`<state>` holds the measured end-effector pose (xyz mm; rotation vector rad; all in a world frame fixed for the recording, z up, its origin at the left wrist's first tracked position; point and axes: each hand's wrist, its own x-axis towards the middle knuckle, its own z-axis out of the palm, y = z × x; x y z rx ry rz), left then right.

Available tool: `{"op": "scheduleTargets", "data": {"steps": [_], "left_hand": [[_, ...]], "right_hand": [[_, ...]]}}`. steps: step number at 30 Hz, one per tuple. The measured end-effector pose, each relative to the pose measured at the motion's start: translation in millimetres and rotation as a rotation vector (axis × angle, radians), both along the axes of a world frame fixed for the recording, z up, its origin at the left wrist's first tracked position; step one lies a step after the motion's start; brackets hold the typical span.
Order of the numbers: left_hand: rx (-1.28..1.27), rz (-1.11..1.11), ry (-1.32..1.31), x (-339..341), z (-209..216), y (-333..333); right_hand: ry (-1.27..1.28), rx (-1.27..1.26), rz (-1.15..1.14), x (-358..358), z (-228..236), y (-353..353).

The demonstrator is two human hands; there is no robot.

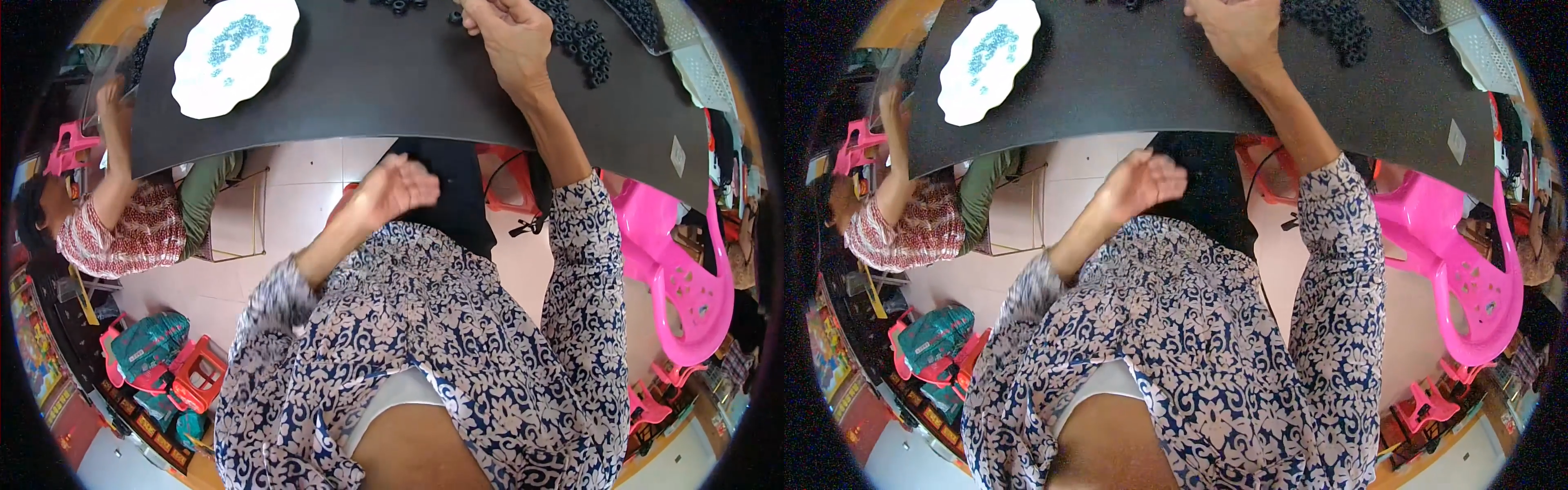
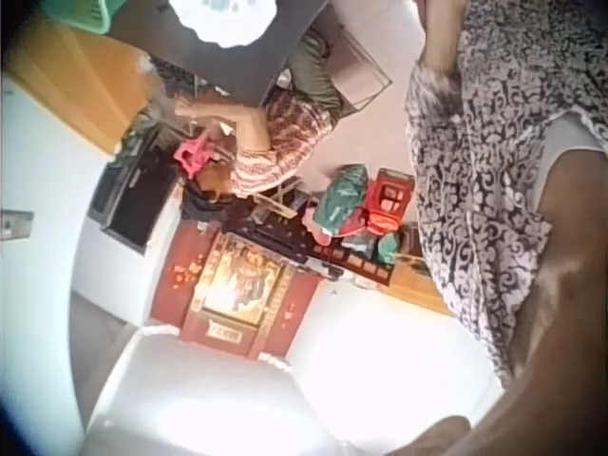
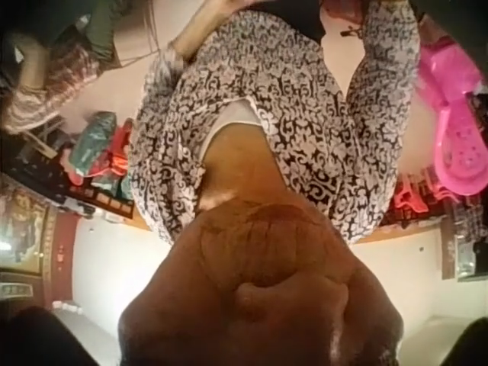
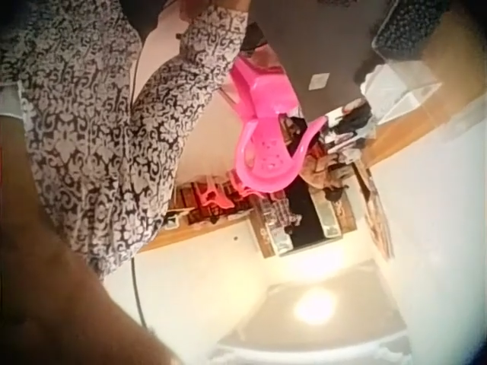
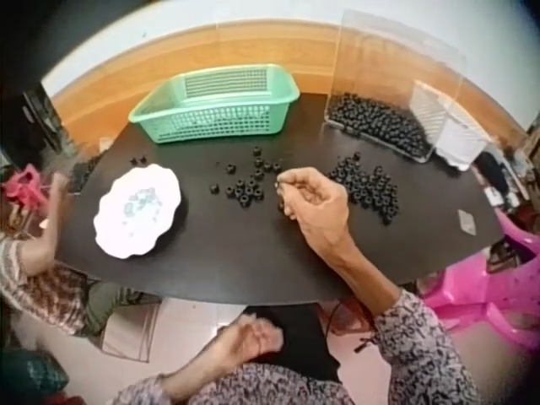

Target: The recorder is assembling small black circular parts by inserting tiny blue beads into them by hand.

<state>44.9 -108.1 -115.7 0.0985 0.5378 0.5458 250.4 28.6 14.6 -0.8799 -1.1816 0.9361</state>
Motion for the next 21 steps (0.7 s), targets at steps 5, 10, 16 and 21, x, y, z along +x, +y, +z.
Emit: {"op": "scheduleTargets", "data": {"steps": [5, 10, 16, 21], "left_hand": [[0.497, -0.16, 0.337, 39, -10, 43], [1.145, -0.397, 0.71, 37, -8, 13], [1.002, -0.326, 0.676, 36, -10, 12], [0.816, -0.33, 0.542, 18, -26, 15]], "right_hand": [[-0.115, 0.027, -0.024, 3, 3, -12], [-0.144, 0.012, -0.037, 6, 2, -16], [-0.166, 0.068, 0.009, 11, 10, -22], [-0.105, 0.135, 0.038, 13, 9, -16]]}}
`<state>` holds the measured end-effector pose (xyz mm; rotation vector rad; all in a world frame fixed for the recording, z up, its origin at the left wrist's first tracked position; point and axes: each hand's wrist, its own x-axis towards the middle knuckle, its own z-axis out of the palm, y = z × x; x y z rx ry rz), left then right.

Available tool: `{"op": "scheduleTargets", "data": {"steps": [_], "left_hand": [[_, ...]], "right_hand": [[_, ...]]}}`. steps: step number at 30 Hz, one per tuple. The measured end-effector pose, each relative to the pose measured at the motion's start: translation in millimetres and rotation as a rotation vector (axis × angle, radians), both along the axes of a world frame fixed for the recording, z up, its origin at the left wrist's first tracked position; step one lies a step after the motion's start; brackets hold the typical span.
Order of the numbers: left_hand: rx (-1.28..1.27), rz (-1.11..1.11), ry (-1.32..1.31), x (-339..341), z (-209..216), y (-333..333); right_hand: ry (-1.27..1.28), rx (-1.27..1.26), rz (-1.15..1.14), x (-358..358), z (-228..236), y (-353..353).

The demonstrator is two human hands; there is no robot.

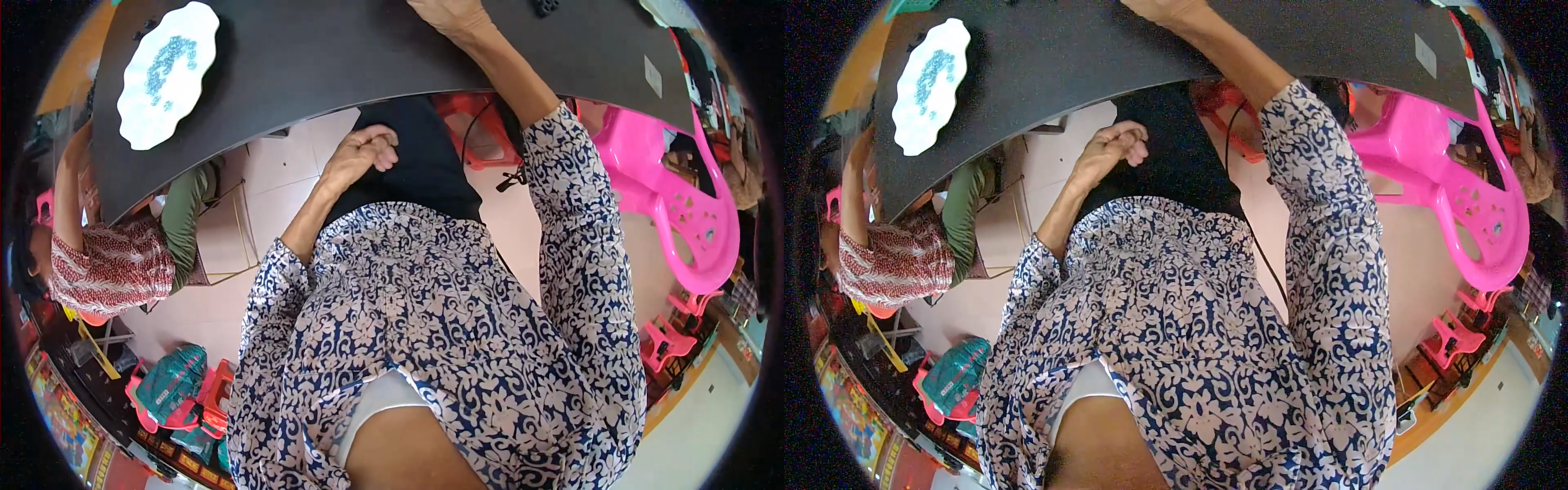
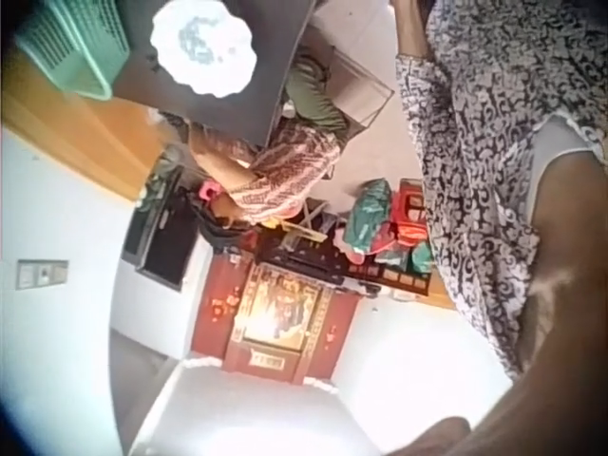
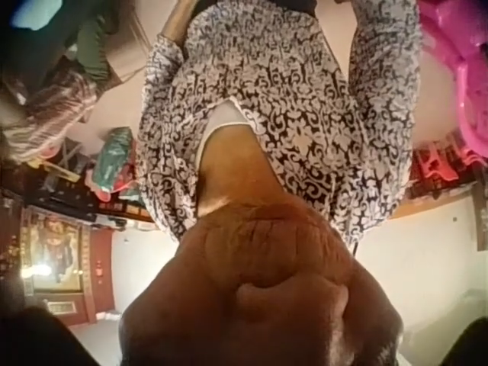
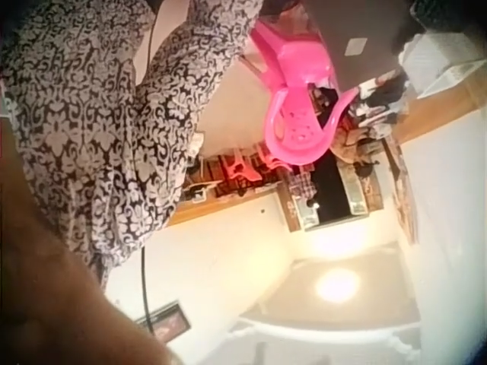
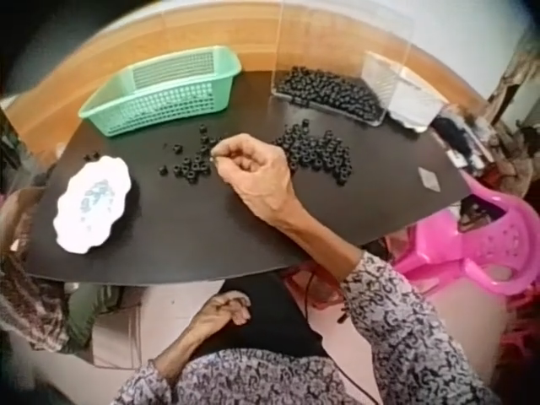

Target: The recorder is assembling small black circular parts by inserting tiny blue beads into them by hand.

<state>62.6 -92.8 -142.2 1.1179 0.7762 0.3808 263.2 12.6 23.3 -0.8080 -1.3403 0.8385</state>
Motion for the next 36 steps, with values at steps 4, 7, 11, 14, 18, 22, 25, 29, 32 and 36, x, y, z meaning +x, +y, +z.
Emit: {"op": "scheduleTargets", "data": {"steps": [4, 7, 11, 14, 18, 22, 25, 29, 32, 36], "left_hand": [[0.313, -0.021, 0.159, 2, -3, -14], [0.616, -0.093, 0.272, -2, 19, -23], [0.562, -0.062, 0.172, 3, 100, -34], [0.623, 0.016, 0.124, 6, 157, -32], [0.803, 0.3, 0.031, 10, 193, -19], [0.84, 0.425, 0.201, 10, 203, 13], [0.887, 0.497, 0.209, 17, 187, 33], [0.957, 0.472, 0.212, 21, 168, 47], [0.904, 0.512, 0.198, 18, 162, 49], [0.844, 0.534, 0.155, 11, 160, 52]], "right_hand": [[-0.396, 0.288, -0.197, 13, -14, 11], [-0.32, 0.131, -0.173, -1, -14, 3], [-0.456, 0.284, -0.239, -11, -6, -6], [-0.627, 0.339, -0.332, -15, -12, -8], [-0.785, 0.283, -0.37, -8, -9, -24], [-0.871, 0.245, -0.377, 0, -10, -27], [-0.847, 0.265, -0.379, 2, -11, -29], [-0.759, 0.301, -0.39, 1, -8, -28], [-0.651, 0.271, -0.355, 3, -8, -35], [-0.639, 0.127, -0.375, 26, 0, -56]]}}
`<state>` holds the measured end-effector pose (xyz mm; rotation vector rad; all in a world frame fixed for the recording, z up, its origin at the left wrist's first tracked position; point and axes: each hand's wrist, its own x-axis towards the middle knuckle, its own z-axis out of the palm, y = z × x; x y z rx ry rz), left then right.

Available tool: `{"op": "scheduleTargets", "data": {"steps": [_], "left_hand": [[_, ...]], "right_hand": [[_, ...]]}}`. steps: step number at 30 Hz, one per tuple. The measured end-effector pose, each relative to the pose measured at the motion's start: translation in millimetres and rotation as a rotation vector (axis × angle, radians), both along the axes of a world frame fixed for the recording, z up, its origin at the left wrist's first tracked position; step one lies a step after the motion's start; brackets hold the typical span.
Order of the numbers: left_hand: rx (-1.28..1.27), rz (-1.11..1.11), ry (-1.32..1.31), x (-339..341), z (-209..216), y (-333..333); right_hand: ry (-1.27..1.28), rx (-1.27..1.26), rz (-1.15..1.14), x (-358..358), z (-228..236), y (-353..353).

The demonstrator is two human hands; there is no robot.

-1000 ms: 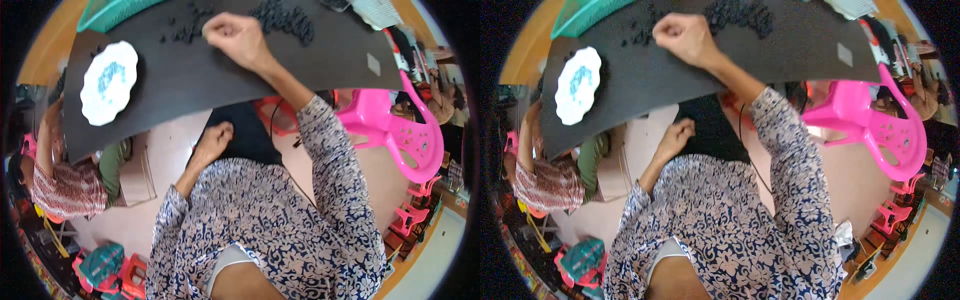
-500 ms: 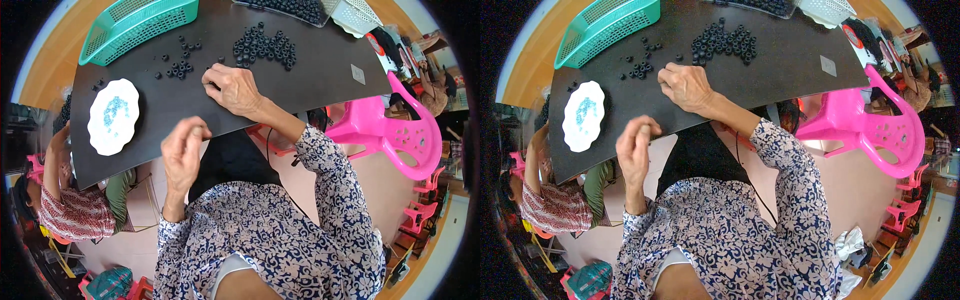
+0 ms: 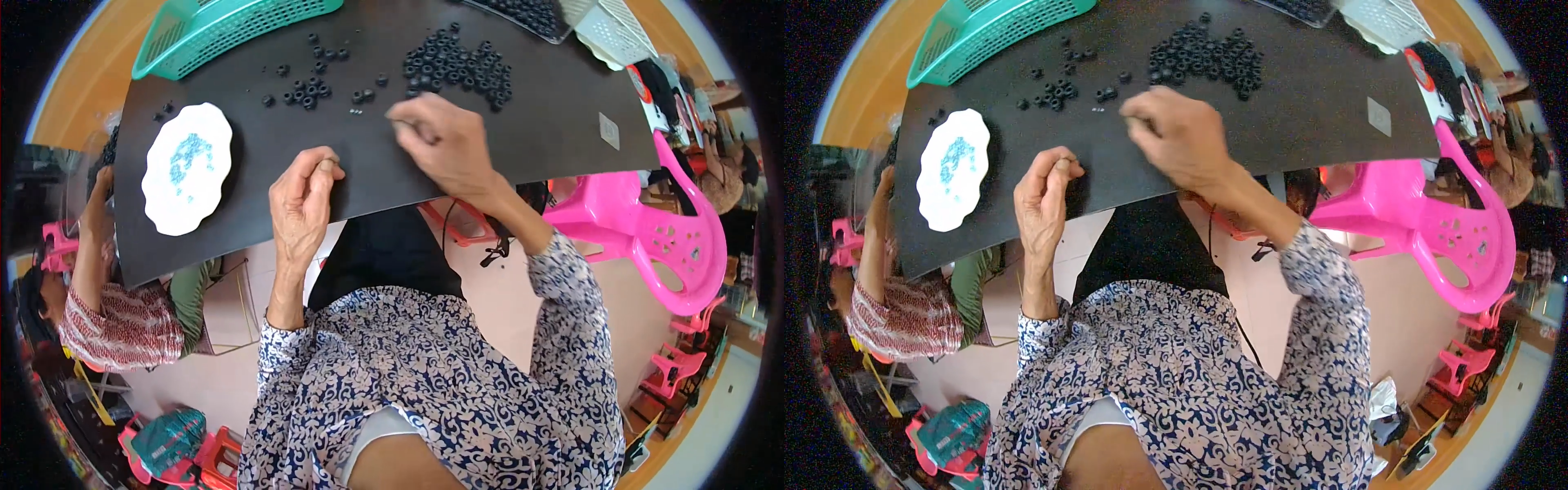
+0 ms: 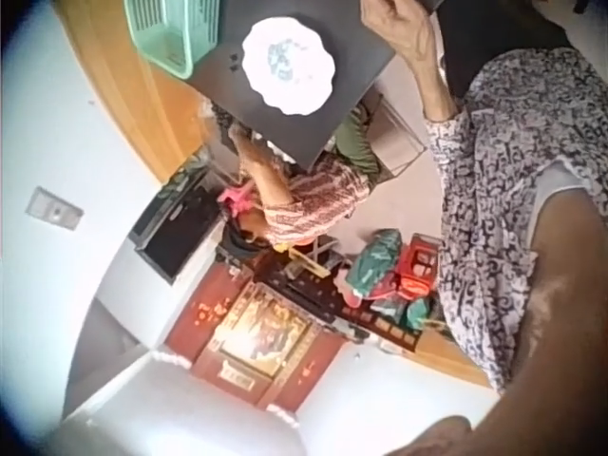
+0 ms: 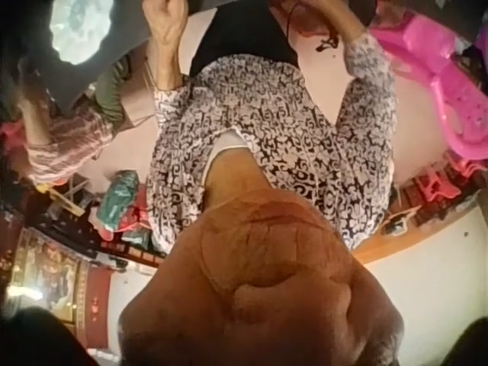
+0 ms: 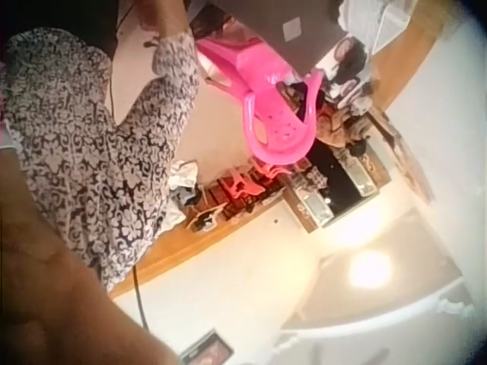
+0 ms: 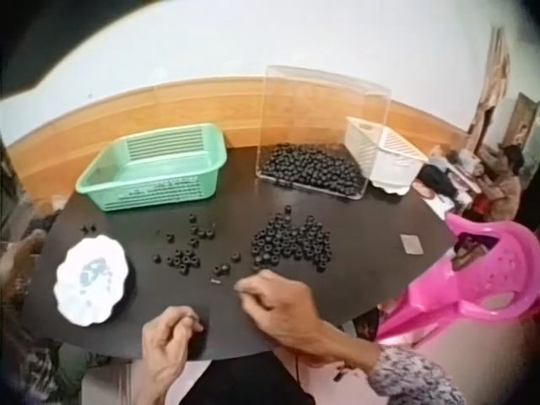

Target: The recorder is assembling small black circular parts by inserting tiny blue beads into them by hand.

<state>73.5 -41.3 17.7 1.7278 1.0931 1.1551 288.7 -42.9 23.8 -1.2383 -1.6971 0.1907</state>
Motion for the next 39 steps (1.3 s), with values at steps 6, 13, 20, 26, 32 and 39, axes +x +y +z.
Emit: {"op": "scheduleTargets", "data": {"steps": [6, 13, 20, 26, 32, 39], "left_hand": [[-0.036, 0.009, -0.005, -6, 7, 7], [-0.022, 0.007, 0.031, -14, 4, 16], [-0.039, 0.003, 0.02, -19, 3, 19], [-0.002, -0.003, -0.01, -24, -3, 25], [0.03, -0.01, -0.058, -25, -9, 30], [-0.022, -0.048, -0.056, -33, -9, 33]], "right_hand": [[0.082, -0.167, -0.119, 34, -6, -6], [-0.106, -0.031, -0.106, 41, 4, 39], [-0.227, -0.017, -0.04, 41, 12, 60], [-0.38, -0.006, 0.048, 5, 17, 90], [-0.79, -0.052, 0.054, -3, 6, 124], [-0.361, -0.05, 0.17, -28, 24, 94]]}}
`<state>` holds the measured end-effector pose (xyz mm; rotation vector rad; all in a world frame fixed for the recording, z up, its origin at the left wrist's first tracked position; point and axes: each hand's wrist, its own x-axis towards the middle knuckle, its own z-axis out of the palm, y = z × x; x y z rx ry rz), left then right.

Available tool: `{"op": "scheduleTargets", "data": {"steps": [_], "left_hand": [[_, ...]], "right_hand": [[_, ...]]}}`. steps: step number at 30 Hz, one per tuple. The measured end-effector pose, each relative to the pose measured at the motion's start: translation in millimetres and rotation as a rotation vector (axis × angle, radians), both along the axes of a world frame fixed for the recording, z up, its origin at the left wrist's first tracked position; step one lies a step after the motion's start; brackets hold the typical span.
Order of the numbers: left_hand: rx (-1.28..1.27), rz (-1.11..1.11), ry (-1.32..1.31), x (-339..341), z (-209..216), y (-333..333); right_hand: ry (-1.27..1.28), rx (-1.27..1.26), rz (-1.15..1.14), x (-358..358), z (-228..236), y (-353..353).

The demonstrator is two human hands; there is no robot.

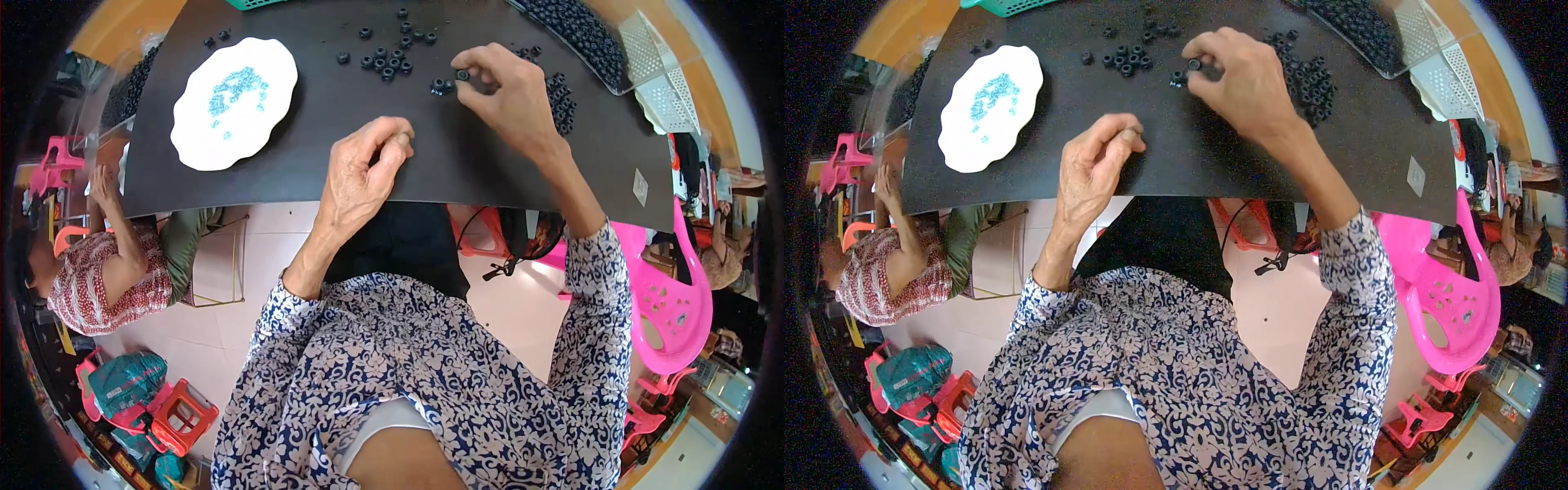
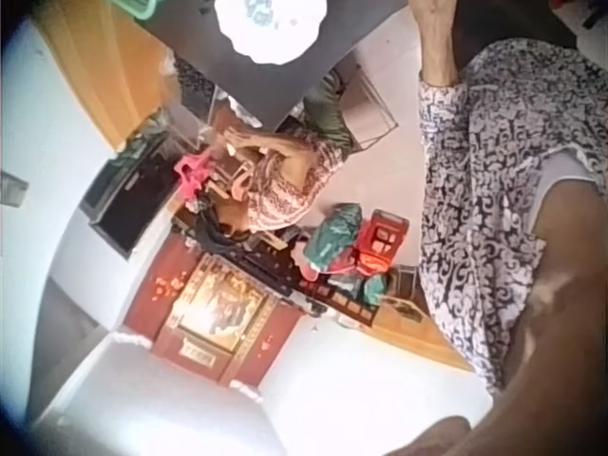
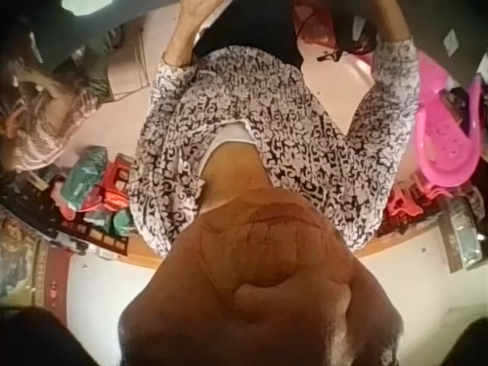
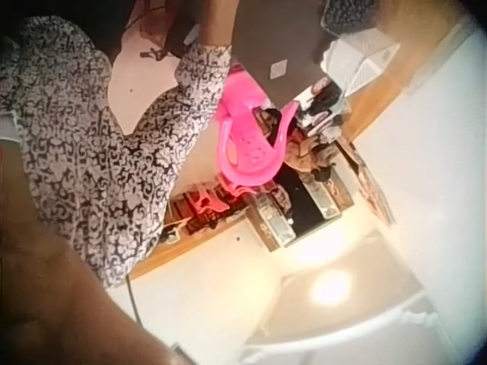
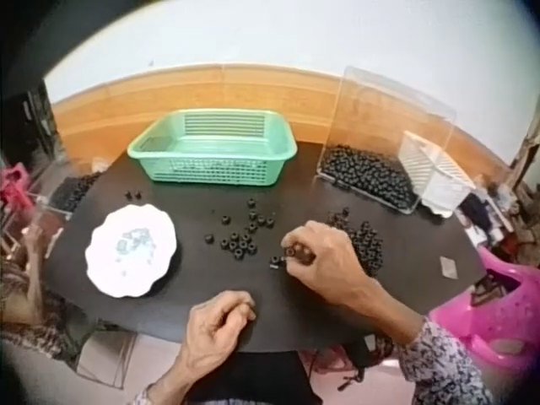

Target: The recorder is assembling small black circular parts by inserting tiny blue beads into them by hand.

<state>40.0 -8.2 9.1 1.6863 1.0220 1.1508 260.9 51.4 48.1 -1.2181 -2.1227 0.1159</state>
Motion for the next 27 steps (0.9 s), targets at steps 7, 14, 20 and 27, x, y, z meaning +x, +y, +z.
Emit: {"op": "scheduleTargets", "data": {"steps": [7, 14, 20, 27], "left_hand": [[-0.298, -0.025, -0.367, -1, 5, 11], [-0.575, -0.206, -0.865, -10, 4, 16], [-0.583, -0.262, -0.911, -15, -1, 16], [-0.539, -0.19, -0.677, -18, 2, 3]], "right_hand": [[0.086, 0.097, 0.117, -49, 5, -35], [0.197, 0.021, 0.15, -65, 7, -37], [0.287, -0.087, 0.242, -63, 9, -38], [0.338, -0.118, 0.273, -62, -1, -49]]}}
